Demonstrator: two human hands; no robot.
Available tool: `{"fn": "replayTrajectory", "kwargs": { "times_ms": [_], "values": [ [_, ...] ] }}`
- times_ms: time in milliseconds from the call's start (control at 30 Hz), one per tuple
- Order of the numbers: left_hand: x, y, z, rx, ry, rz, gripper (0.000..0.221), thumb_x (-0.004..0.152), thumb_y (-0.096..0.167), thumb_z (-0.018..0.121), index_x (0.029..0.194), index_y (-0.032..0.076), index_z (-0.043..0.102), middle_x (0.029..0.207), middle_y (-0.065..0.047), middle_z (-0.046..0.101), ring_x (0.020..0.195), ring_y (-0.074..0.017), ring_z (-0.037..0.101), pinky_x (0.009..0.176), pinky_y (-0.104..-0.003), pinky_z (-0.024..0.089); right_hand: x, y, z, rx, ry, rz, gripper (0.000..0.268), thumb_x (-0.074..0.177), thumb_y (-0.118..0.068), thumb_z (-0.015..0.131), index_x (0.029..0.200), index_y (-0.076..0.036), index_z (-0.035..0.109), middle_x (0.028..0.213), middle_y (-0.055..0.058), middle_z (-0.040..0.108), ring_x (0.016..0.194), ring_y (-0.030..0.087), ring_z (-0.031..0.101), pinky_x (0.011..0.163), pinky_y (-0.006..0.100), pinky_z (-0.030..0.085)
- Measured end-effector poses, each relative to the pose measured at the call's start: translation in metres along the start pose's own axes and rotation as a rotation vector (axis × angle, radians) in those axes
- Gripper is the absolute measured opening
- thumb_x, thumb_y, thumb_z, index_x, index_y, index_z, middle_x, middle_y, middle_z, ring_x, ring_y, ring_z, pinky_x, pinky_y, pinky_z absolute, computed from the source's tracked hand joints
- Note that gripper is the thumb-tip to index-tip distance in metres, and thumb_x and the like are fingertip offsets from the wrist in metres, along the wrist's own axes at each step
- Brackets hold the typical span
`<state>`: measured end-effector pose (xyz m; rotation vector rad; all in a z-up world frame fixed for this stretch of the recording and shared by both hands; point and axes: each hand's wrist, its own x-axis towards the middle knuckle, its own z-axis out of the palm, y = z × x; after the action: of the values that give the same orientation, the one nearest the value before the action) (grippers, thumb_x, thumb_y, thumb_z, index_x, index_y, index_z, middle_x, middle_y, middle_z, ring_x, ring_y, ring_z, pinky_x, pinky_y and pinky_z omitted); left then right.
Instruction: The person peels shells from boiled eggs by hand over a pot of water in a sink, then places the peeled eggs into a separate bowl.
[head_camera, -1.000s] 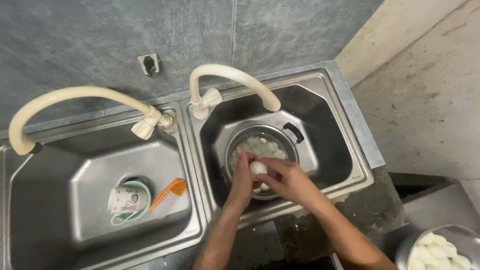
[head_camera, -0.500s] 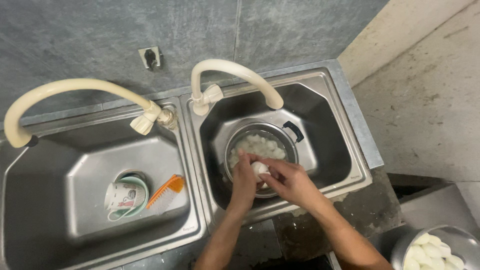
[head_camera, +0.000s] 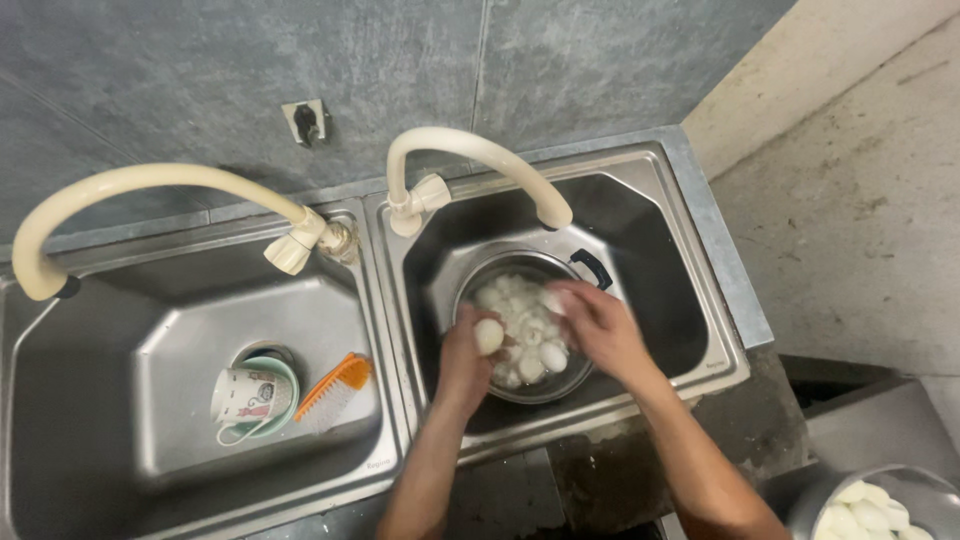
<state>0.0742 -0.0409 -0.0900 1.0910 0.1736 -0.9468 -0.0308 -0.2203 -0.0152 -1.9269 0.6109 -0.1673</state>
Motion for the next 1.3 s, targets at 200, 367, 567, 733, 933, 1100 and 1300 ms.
{"fn": "replayTrajectory", "kwargs": {
  "times_ms": [200,367,567,733,933,1100,1300],
  "values": [
    [0.096,-0.059,-0.007,1.212,0.096,0.296,0.053,0.083,0.019,0.076,0.129,0.0,0.057,0.119,-0.027,0.067,0.109,-0.0413,0.066,0.09,-0.047,0.055,0.062,0.076,0.078,-0.896,-0.389,0.115,0.054,0.096,-0.034,0.063,0.148,-0.023,0.051,0.148,0.017,0.051,0.137,0.036,0.045,0.112,0.056,0.037],
    [0.138,-0.084,-0.016,1.395,0.127,0.053,0.046,0.095,0.033,0.068,0.13,0.003,0.062,0.128,-0.023,0.067,0.118,-0.0371,0.068,0.099,-0.045,0.056,0.084,0.115,0.08,-1.028,-0.468,-0.052,0.077,0.083,-0.029,0.077,0.153,-0.021,0.047,0.156,0.026,0.038,0.132,0.044,0.046,0.105,0.071,0.034],
    [0.106,-0.074,-0.034,-0.141,-0.053,-0.019,0.052,0.103,0.039,0.053,0.142,0.005,0.054,0.134,-0.013,0.063,0.116,-0.0225,0.065,0.096,-0.036,0.054,0.057,0.059,0.05,-0.059,-0.167,0.113,0.041,0.097,-0.019,0.061,0.138,-0.012,0.061,0.102,0.011,0.077,0.074,0.019,0.076,0.061,0.038,0.063],
    [0.046,-0.038,-0.002,-0.048,-0.161,0.107,0.054,0.109,0.044,0.05,0.143,0.002,0.055,0.131,-0.014,0.062,0.113,-0.0222,0.063,0.095,-0.034,0.053,0.016,-0.008,0.048,-0.196,-0.11,-0.002,0.061,0.091,-0.018,0.075,0.148,-0.012,0.053,0.077,0.015,0.075,0.065,0.018,0.071,0.063,0.035,0.058],
    [-0.022,0.017,0.004,0.318,-0.084,0.211,0.046,0.102,0.036,0.049,0.14,0.013,0.058,0.123,-0.012,0.068,0.099,-0.0215,0.071,0.086,-0.034,0.059,-0.014,-0.04,0.035,-0.143,-0.152,-0.009,0.065,0.088,-0.015,0.074,0.15,-0.015,0.05,0.088,0.013,0.08,0.071,0.017,0.077,0.067,0.033,0.06],
    [-0.04,0.025,0.015,0.491,-0.146,0.241,0.042,0.102,0.028,0.061,0.137,0.007,0.064,0.118,-0.015,0.073,0.103,-0.0216,0.071,0.088,-0.032,0.058,-0.03,-0.052,0.026,-0.235,-0.099,-0.156,0.062,0.081,-0.019,0.085,0.138,-0.01,0.062,0.115,0.017,0.076,0.081,0.021,0.077,0.071,0.035,0.062],
    [-0.034,0.022,0.008,0.221,-0.209,0.162,0.038,0.104,0.024,0.05,0.133,0.003,0.059,0.123,-0.013,0.066,0.105,-0.0224,0.07,0.09,-0.037,0.063,-0.034,-0.043,0.015,0.046,-0.24,0.082,0.051,0.091,-0.016,0.071,0.141,-0.015,0.063,0.123,0.01,0.075,0.084,0.018,0.079,0.073,0.03,0.067]
  ]
}}
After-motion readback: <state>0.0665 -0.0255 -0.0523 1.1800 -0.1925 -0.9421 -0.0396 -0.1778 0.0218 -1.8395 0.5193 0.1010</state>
